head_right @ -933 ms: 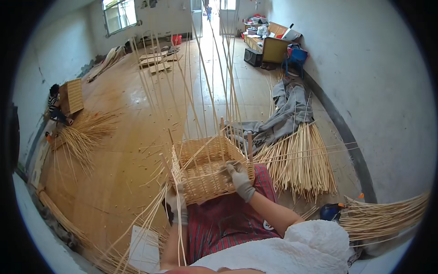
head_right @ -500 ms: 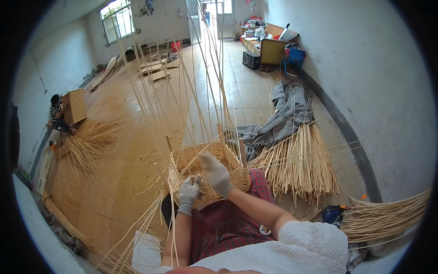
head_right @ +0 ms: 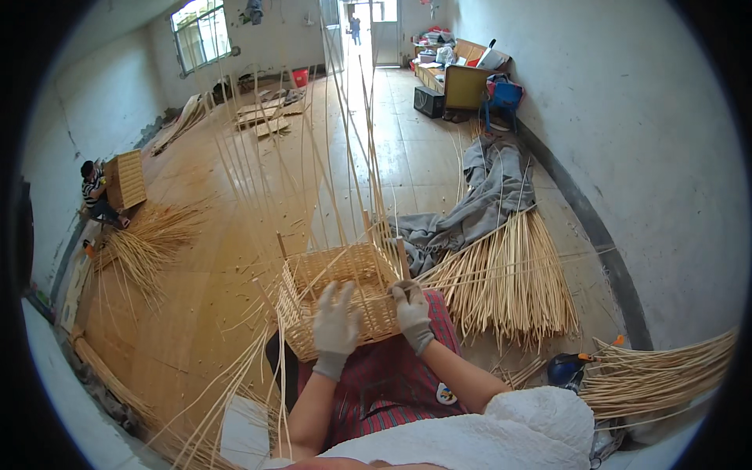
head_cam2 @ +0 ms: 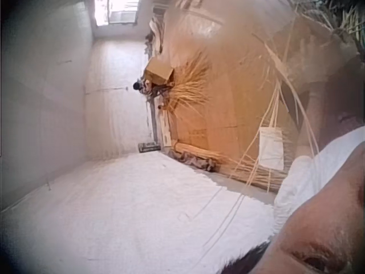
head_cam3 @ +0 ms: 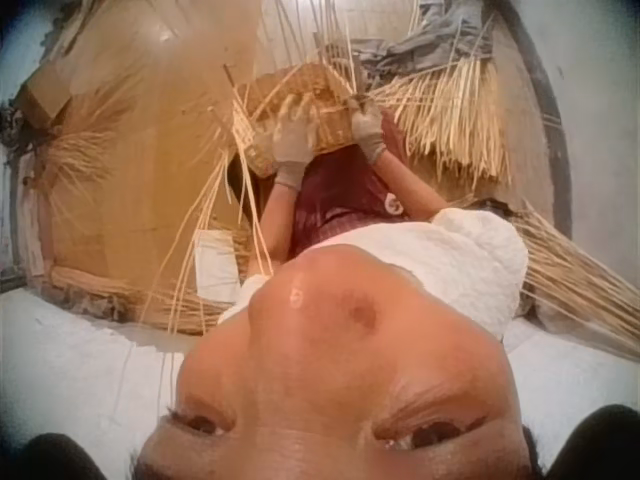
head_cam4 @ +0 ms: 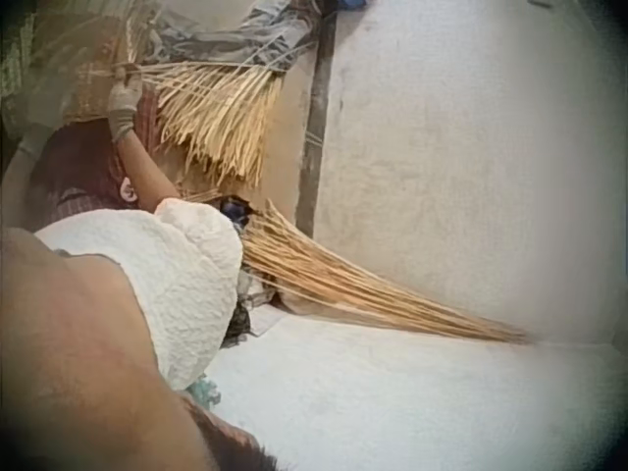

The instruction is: The person weaves a rectangular basket using thin bamboo strips. They interlace the strips through a pre-formed frame, occasionally adjusting the basket's position and using a hammer to tighten the weave.

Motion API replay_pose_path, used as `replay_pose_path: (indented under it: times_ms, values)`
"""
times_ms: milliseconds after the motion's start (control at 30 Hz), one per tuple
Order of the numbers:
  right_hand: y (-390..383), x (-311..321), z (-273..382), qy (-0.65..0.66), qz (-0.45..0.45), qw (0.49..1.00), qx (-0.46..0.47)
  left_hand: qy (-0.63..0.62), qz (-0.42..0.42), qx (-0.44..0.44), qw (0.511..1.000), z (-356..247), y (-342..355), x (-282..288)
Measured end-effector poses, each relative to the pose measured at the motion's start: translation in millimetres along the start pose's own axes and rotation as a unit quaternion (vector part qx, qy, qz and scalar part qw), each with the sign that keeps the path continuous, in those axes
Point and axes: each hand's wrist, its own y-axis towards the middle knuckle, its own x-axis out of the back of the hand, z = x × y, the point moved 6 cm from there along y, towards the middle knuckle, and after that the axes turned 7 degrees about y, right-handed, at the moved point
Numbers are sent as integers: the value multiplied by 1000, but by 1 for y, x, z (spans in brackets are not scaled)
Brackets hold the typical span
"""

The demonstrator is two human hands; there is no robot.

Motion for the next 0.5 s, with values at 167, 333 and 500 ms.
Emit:
replay_pose_path:
  times_ms: [167, 333, 500]
  values:
    - [40, -69, 88, -312, 130, 907, 250, 41, 216, 27, 975, -25, -18, -64]
    - [87, -69, 83, 110, 136, 968, 182, 55, 138, -15, 989, -28, -10, -83]
    - [50, 60, 28, 62, 42, 989, 127, -77, 202, 104, 971, -42, 9, -73]
